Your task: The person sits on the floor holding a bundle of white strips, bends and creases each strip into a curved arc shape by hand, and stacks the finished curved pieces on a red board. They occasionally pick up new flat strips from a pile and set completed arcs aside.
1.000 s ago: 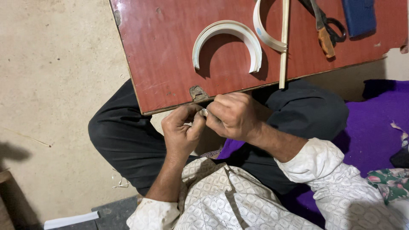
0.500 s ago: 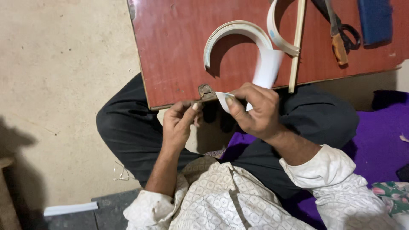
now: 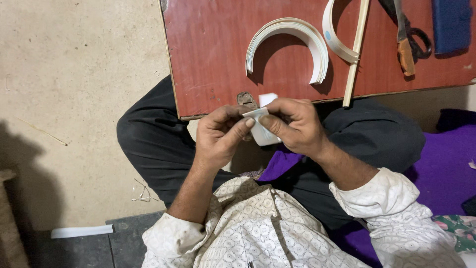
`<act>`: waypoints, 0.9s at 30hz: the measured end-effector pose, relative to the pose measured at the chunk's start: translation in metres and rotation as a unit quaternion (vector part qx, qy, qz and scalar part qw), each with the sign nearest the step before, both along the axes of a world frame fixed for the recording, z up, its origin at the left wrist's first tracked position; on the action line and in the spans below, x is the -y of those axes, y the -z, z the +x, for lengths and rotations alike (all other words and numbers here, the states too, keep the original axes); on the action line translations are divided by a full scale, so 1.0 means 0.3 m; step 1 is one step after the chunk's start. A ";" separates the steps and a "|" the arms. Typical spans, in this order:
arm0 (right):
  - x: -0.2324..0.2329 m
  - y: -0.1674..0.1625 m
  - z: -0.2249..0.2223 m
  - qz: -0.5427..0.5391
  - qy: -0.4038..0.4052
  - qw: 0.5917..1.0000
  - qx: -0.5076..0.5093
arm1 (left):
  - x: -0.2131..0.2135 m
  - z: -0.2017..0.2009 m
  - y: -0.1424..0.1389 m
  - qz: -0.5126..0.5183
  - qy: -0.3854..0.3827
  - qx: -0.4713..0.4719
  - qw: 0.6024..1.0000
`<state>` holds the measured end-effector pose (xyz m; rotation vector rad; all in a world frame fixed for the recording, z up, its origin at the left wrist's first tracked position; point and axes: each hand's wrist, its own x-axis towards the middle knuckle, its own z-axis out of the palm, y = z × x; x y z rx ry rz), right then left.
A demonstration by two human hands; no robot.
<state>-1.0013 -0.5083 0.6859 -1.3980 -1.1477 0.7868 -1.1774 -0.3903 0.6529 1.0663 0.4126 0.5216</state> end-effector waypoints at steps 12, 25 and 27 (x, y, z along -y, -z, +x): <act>-0.019 0.033 0.076 -0.042 -0.112 0.987 0.107 | -0.208 -0.111 0.029 -0.103 -0.210 0.048 0.971; -0.135 0.146 0.506 -0.049 0.308 0.873 0.374 | -0.118 -0.150 0.331 -0.164 -0.113 -0.116 0.973; -0.158 0.168 0.527 -0.071 0.345 0.854 0.384 | -0.101 -0.155 0.356 -0.167 -0.094 -0.133 0.973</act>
